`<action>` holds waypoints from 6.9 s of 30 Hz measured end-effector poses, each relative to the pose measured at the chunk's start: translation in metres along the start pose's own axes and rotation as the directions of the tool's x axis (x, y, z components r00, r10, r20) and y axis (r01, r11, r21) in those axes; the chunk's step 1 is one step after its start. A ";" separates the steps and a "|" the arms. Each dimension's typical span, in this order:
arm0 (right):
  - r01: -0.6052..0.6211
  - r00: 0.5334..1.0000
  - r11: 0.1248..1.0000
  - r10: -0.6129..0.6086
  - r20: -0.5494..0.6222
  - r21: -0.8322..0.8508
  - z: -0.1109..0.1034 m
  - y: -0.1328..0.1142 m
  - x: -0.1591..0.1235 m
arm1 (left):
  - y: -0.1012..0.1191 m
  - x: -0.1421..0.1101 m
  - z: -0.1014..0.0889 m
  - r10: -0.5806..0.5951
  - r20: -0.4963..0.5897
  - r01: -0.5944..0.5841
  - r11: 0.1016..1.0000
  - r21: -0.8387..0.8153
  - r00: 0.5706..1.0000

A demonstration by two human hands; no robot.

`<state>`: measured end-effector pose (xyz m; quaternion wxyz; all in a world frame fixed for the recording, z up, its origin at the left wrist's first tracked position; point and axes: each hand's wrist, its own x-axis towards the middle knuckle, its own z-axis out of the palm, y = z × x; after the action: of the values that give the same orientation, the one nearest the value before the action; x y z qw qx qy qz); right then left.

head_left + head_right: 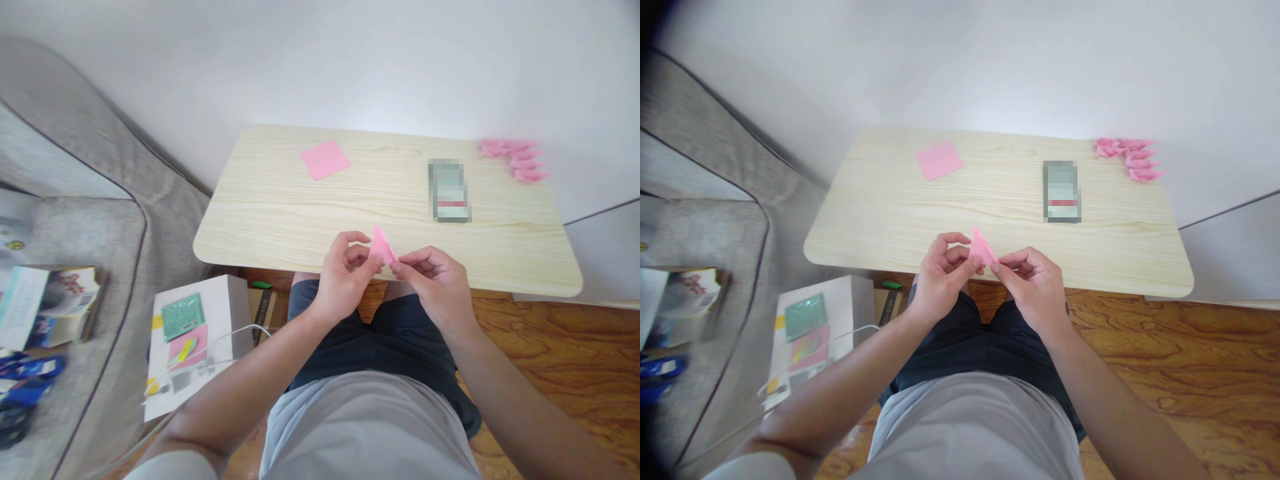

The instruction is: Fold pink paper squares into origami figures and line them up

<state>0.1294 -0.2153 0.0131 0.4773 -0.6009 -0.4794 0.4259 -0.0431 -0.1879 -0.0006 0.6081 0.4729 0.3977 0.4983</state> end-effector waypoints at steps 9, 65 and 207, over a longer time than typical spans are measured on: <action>0.001 0.931 0.994 0.038 0.363 -0.108 -0.008 -0.001 0.003 | 0.003 0.027 -0.018 0.042 0.181 -0.117 0.897 0.426 0.983; 0.375 0.927 0.361 -0.119 0.357 -0.854 -0.012 0.001 0.030 | 0.023 0.038 -0.030 -0.062 0.428 -0.415 0.155 0.897 0.902; 0.494 0.820 0.766 -0.567 -0.070 -0.411 0.035 0.005 0.201 | -0.010 0.215 -0.041 0.265 0.115 -0.289 0.867 0.406 0.957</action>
<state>0.1325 -0.0125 -0.0088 0.4983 -0.5574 -0.6543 0.1136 -0.0395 0.0305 -0.0224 0.4256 0.6581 0.4063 0.4698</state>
